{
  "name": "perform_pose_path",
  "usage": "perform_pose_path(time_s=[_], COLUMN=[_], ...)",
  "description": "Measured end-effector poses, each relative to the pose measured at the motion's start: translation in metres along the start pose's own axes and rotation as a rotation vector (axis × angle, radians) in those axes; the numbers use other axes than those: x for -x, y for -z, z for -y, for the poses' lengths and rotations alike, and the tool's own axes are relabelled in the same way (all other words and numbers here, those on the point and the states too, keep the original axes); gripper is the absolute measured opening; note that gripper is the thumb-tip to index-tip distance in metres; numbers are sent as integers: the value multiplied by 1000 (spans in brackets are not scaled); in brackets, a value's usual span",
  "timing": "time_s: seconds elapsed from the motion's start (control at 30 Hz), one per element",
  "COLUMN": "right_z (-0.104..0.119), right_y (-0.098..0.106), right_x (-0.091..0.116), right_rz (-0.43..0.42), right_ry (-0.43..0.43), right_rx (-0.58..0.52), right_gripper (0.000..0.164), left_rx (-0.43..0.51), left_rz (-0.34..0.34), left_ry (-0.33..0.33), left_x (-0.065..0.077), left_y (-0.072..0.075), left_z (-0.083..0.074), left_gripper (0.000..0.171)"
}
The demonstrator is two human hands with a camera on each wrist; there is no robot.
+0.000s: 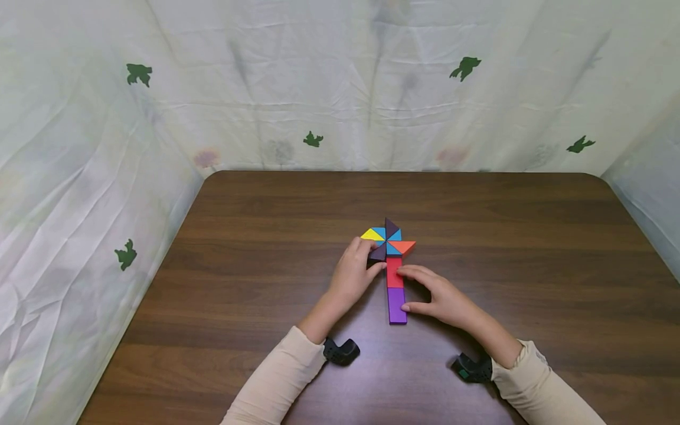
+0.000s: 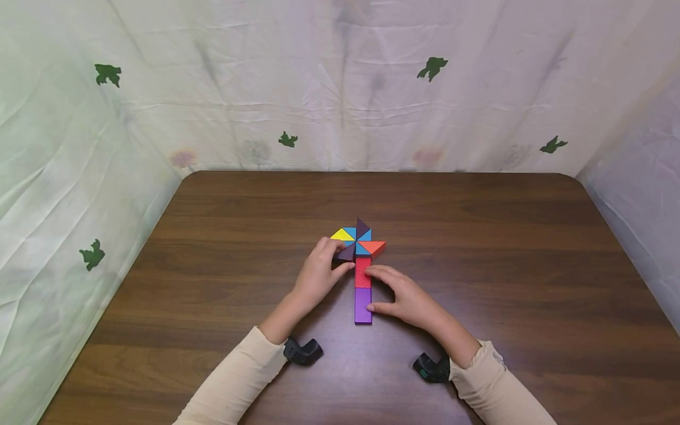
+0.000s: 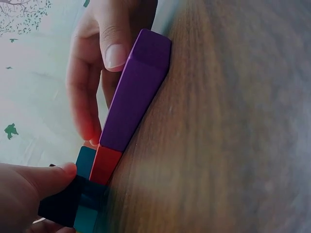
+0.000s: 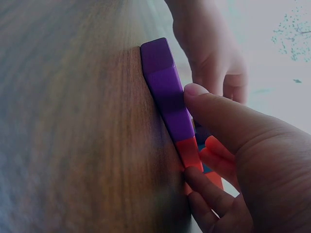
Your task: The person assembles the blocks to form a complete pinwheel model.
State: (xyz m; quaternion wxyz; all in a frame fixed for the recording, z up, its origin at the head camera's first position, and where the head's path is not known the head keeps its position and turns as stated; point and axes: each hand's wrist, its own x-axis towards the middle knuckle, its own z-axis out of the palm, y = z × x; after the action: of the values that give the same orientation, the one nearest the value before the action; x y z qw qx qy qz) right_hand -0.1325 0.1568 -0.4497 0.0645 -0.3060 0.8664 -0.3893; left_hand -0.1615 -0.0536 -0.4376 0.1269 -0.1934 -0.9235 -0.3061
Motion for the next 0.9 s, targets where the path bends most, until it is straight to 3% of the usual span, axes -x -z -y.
perform_pose_path(time_s=[0.63,0.9], right_z=[-1,-1], right_y=[0,0], right_x=[0,0], right_rz=[-5,-1], right_ry=[7,-1], right_rx=[0,-1], right_gripper=[66,66], left_rx=[47,54], left_rz=[29,41], left_ry=[-3,36], left_x=[2,6], left_y=[0,5], left_z=[3,7], left_gripper=[23,23])
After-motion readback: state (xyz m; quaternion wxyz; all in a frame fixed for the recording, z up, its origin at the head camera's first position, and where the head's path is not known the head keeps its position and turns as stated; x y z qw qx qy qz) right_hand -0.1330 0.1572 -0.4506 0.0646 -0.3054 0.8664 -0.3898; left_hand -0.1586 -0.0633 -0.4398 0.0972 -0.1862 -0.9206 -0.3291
